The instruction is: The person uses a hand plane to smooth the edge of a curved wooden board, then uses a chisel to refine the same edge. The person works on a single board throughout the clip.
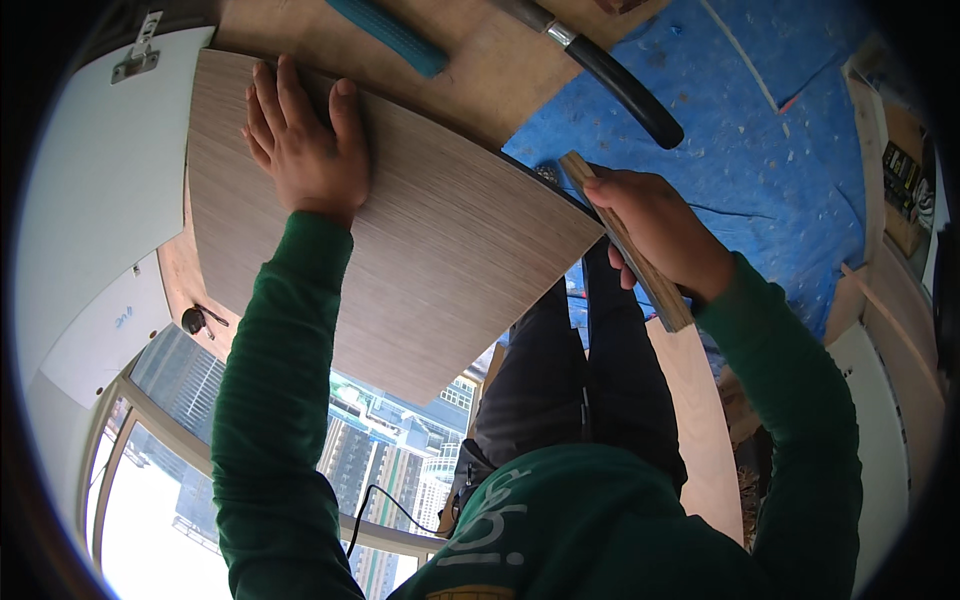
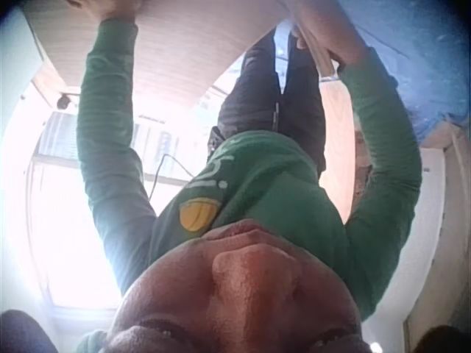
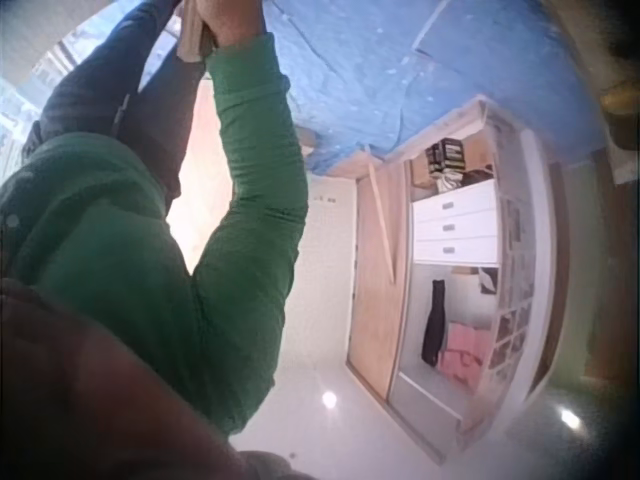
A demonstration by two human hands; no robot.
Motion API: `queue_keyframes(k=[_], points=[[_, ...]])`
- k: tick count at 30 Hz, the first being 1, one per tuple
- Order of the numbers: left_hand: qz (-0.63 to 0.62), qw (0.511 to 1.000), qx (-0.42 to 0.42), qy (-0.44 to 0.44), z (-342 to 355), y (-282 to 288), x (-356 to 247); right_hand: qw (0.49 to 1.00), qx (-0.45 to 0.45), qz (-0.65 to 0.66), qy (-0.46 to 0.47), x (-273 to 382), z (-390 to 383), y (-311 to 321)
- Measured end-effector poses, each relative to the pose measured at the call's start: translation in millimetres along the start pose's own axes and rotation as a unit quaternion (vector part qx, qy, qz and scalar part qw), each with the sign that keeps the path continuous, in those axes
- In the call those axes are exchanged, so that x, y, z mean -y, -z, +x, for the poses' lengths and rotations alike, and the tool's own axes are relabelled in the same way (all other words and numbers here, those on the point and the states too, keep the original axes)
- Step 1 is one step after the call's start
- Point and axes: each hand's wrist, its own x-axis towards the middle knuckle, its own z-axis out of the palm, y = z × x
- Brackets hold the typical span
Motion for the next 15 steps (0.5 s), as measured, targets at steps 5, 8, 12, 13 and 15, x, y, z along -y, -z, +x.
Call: queue_keyframes(k=[5, 8, 12, 13, 15], points=[[-0.007, 1.000, 0.008, 0.003, 1, 1, 1, 0.998, -0.019, 0.031, -0.054, -6, -7, 1], [-0.005, 1.000, 0.006, 0.004, 2, 0, 2, 0.998, -0.001, 0.024, -0.054, -7, -18, 4], [-0.006, 1.000, 0.007, 0.005, 0, 0, 2, 0.998, -0.001, 0.021, -0.066, -1, 7, 2], [-0.006, 1.000, 0.006, 0.008, 2, 1, 2, 0.998, -0.004, 0.011, -0.068, 0, 9, 1], [-0.007, 1.000, 0.011, 0.009, 2, 2, 1, 0.999, 0.001, 0.005, -0.050, 2, 10, 1]])
